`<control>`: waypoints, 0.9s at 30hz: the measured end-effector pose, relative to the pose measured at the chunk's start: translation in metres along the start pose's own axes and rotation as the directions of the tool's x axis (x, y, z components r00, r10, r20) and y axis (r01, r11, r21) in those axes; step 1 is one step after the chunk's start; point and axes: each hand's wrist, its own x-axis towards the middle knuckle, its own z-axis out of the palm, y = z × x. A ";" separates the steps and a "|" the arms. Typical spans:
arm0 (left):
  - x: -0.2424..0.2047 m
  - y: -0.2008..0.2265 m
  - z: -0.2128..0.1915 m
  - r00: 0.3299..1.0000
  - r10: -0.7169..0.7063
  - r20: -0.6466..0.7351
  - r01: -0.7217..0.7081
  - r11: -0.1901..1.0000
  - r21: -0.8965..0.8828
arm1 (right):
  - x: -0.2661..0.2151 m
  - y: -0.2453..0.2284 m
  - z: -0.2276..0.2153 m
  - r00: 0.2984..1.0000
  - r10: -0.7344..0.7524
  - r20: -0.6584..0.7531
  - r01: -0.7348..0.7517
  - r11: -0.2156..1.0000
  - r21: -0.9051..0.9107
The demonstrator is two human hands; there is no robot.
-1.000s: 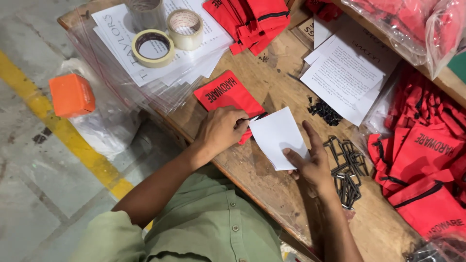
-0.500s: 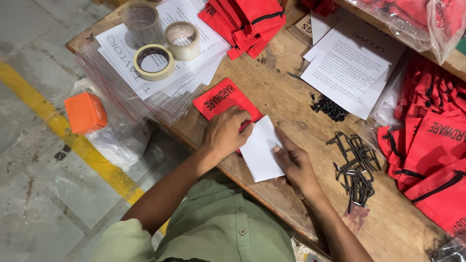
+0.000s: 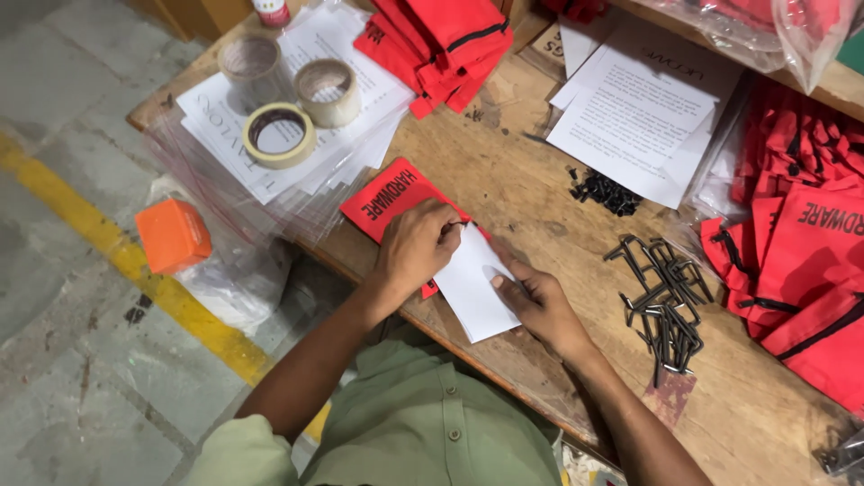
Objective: Packing small metal hardware components and instructional papers into red drawstring bags on a wooden workbench.
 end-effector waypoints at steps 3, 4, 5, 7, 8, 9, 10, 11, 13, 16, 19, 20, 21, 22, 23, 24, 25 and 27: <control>-0.001 0.017 -0.009 0.987 0.083 -0.138 -0.106 0.980 -0.166 | -0.001 -0.002 0.002 1.000 -0.030 -0.009 0.030 0.999 0.022; -0.001 0.021 -0.011 0.987 0.091 -0.133 -0.112 0.980 -0.166 | -0.002 -0.007 0.002 0.999 -0.029 -0.017 0.030 0.999 0.026; -0.001 0.025 -0.014 0.981 0.119 -0.153 -0.148 0.970 -0.191 | -0.003 -0.011 0.003 0.999 -0.043 0.004 0.043 0.998 0.046; -0.003 0.030 -0.016 0.973 0.149 -0.176 -0.186 0.958 -0.216 | -0.004 -0.017 0.002 0.998 -0.059 0.022 0.058 0.996 0.065; -0.005 0.030 -0.016 0.952 0.235 -0.195 -0.272 0.944 -0.188 | -0.003 -0.017 0.002 0.999 -0.049 -0.001 0.049 0.998 0.036; -0.006 0.031 -0.016 0.924 0.320 -0.211 -0.356 0.921 -0.158 | -0.002 -0.018 0.002 0.999 -0.039 -0.024 0.040 0.999 0.008; -0.008 0.028 -0.013 0.922 0.324 -0.210 -0.359 0.920 -0.157 | 0.001 -0.010 0.002 0.999 -0.041 -0.027 0.042 0.999 0.009; -0.009 0.025 -0.009 0.939 0.313 -0.142 -0.328 0.939 -0.104 | 0.005 -0.001 0.002 0.993 -0.092 -0.076 0.096 0.994 0.057; -0.012 0.020 -0.002 0.952 0.298 -0.071 -0.302 0.952 -0.050 | 0.005 0.001 0.002 0.982 -0.136 -0.131 0.150 0.983 0.104; -0.012 0.019 0.000 0.971 0.235 -0.036 -0.235 0.972 0.006 | -0.006 -0.022 -0.002 0.996 -0.038 -0.087 0.047 0.993 0.110; -0.012 0.025 -0.010 0.992 0.109 -0.057 -0.103 0.989 0.106 | -0.018 -0.033 -0.008 0.985 0.160 0.061 -0.165 0.981 0.100; -0.014 0.024 -0.010 0.990 0.124 -0.064 -0.122 0.992 0.039 | -0.018 -0.025 -0.010 0.993 0.111 0.031 -0.114 0.975 0.192; -0.016 0.024 -0.009 0.988 0.139 -0.072 -0.141 0.990 -0.027 | -0.017 -0.017 -0.011 0.998 0.064 -0.004 -0.061 0.958 0.281; -0.019 0.027 -0.007 0.988 0.136 -0.072 -0.138 0.990 -0.030 | -0.013 -0.015 -0.010 0.998 0.068 -0.002 -0.064 0.958 0.279; -0.021 0.031 -0.004 0.988 0.155 -0.029 -0.157 0.978 -0.134 | -0.010 -0.014 -0.008 0.997 0.067 -0.031 -0.053 0.945 0.322; -0.021 0.035 -0.002 0.983 0.183 0.009 -0.176 0.956 -0.237 | -0.005 -0.014 -0.008 0.996 0.062 -0.063 -0.035 0.931 0.364; -0.022 0.038 -0.003 0.983 0.185 0.007 -0.178 0.955 -0.239 | -0.004 -0.013 -0.004 0.996 0.061 -0.066 -0.034 0.932 0.361; -0.018 0.043 -0.004 0.978 0.209 0.005 -0.203 0.954 -0.219 | 0.002 -0.013 0.003 0.983 0.099 -0.154 -0.047 0.950 0.310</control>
